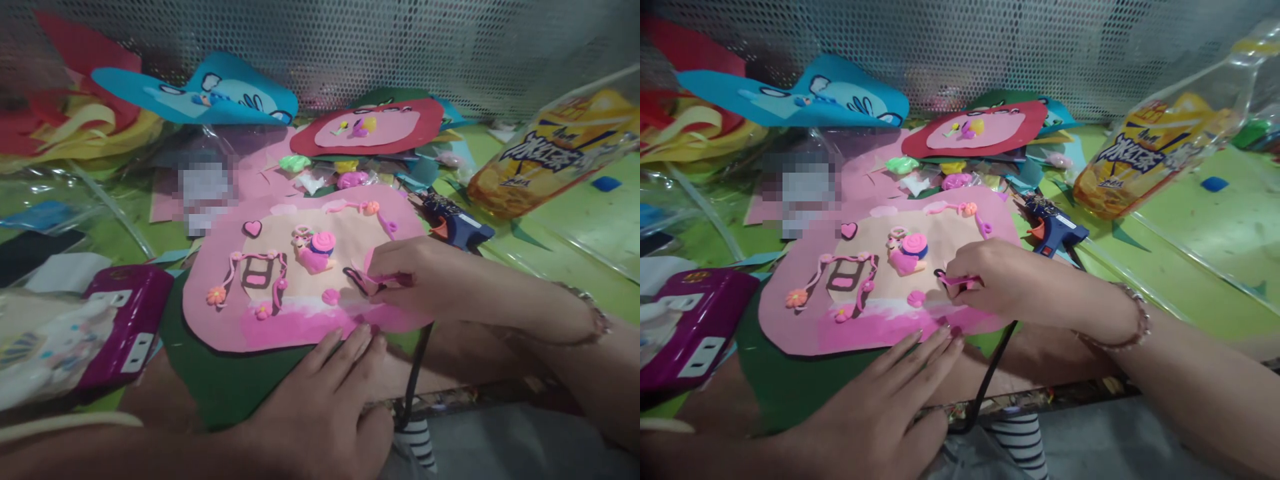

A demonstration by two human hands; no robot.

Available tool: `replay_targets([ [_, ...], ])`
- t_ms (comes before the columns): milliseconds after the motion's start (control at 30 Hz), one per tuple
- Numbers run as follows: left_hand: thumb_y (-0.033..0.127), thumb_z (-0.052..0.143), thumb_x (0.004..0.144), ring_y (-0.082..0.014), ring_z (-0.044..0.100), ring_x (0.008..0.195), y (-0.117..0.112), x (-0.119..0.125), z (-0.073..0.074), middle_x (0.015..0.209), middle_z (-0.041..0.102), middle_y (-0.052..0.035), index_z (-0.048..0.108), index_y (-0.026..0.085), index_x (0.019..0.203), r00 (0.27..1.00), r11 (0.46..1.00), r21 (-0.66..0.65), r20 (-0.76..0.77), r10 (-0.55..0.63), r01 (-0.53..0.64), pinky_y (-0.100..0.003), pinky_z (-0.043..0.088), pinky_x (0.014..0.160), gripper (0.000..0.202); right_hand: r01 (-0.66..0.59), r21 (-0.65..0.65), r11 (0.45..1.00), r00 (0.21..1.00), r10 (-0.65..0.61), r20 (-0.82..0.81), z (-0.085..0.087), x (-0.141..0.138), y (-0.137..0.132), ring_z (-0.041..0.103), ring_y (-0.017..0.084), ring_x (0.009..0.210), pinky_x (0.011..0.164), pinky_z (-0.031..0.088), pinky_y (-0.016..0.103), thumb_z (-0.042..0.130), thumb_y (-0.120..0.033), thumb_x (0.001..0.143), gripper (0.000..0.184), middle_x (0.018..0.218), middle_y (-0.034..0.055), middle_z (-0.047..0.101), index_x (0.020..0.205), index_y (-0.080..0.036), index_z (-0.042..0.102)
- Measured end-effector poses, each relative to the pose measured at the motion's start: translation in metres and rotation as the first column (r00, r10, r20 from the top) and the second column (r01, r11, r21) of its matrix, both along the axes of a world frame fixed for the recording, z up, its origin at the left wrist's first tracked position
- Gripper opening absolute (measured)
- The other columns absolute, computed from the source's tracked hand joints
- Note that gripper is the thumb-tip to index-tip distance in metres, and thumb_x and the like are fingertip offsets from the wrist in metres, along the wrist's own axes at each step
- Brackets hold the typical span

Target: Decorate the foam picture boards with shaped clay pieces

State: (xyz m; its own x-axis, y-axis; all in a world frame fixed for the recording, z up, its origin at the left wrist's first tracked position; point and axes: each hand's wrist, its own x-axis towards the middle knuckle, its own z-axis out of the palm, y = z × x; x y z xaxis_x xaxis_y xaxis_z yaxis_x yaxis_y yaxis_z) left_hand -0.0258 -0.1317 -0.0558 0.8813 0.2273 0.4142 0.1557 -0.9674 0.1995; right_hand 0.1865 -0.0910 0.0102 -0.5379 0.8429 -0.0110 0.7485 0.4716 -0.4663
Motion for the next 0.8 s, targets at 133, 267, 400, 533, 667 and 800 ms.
replay_targets([
  [133,0.011,0.05,0.082,-0.0346,0.045,0.122,0.0,0.001,0.0,0.125,0.054,-0.022,0.053,0.012,0.072,1.0,0.999,-0.031,0.007,0.016,-0.016,-0.049,0.037,0.101,0.011,-0.035,-0.013,0.999,0.999,0.035,0.003,-0.003,0.002,0.001,0.046,0.007,0.058,0.054,0.033,0.019,0.051,-0.009,0.08,0.014,0.068,-0.0012,0.057,0.069,-0.016,0.057],
  [267,0.009,0.05,0.081,-0.0366,0.047,0.119,0.0,0.002,0.001,0.123,0.054,-0.0237,0.052,0.012,0.072,1.0,1.0,-0.015,0.006,-0.006,0.006,-0.05,0.041,0.097,0.01,-0.028,-0.001,1.0,1.0,0.028,0.014,-0.005,0.004,0.001,0.05,0.009,0.061,0.057,0.035,0.02,0.05,-0.012,0.082,0.014,0.071,0.0012,0.06,0.071,-0.016,0.058],
  [400,0.01,0.05,0.082,-0.0365,0.048,0.119,0.001,0.001,0.002,0.122,0.055,-0.0233,0.054,0.012,0.075,1.0,1.0,-0.024,0.009,0.001,-0.001,-0.049,0.041,0.097,0.008,-0.046,0.008,0.999,0.999,0.046,0.0,-0.006,0.005,0.001,0.05,0.008,0.061,0.058,0.035,0.019,0.051,-0.011,0.082,0.015,0.07,-0.0001,0.058,0.069,-0.016,0.056],
  [533,0.009,0.05,0.081,-0.0366,0.047,0.119,0.002,0.001,0.002,0.122,0.055,-0.0238,0.051,0.012,0.07,1.0,1.0,-0.016,0.027,-0.004,0.005,-0.049,0.04,0.098,0.011,-0.046,0.009,0.999,0.999,0.046,0.0,-0.007,0.006,0.001,0.05,0.009,0.062,0.058,0.035,0.02,0.051,-0.01,0.082,0.015,0.071,-0.0001,0.058,0.07,-0.016,0.056],
  [667,0.009,0.05,0.081,-0.0348,0.047,0.12,0.0,0.001,0.002,0.123,0.055,-0.0228,0.052,0.013,0.073,1.0,1.0,-0.002,0.02,0.004,-0.004,-0.048,0.038,0.1,0.009,-0.046,0.012,0.999,0.999,0.045,0.019,-0.009,0.006,0.002,0.049,0.009,0.06,0.057,0.034,0.021,0.051,-0.011,0.082,0.015,0.069,0.0,0.057,0.068,-0.016,0.055],
  [800,0.012,0.049,0.083,-0.0343,0.046,0.122,0.0,0.0,0.001,0.125,0.054,-0.0225,0.055,0.012,0.074,1.0,1.0,-0.029,-0.008,0.004,-0.004,-0.048,0.039,0.1,0.011,-0.042,-0.005,0.999,0.999,0.042,0.024,-0.01,0.007,0.003,0.05,0.01,0.062,0.058,0.035,0.021,0.051,-0.012,0.082,0.013,0.071,0.0006,0.058,0.071,-0.016,0.056],
])
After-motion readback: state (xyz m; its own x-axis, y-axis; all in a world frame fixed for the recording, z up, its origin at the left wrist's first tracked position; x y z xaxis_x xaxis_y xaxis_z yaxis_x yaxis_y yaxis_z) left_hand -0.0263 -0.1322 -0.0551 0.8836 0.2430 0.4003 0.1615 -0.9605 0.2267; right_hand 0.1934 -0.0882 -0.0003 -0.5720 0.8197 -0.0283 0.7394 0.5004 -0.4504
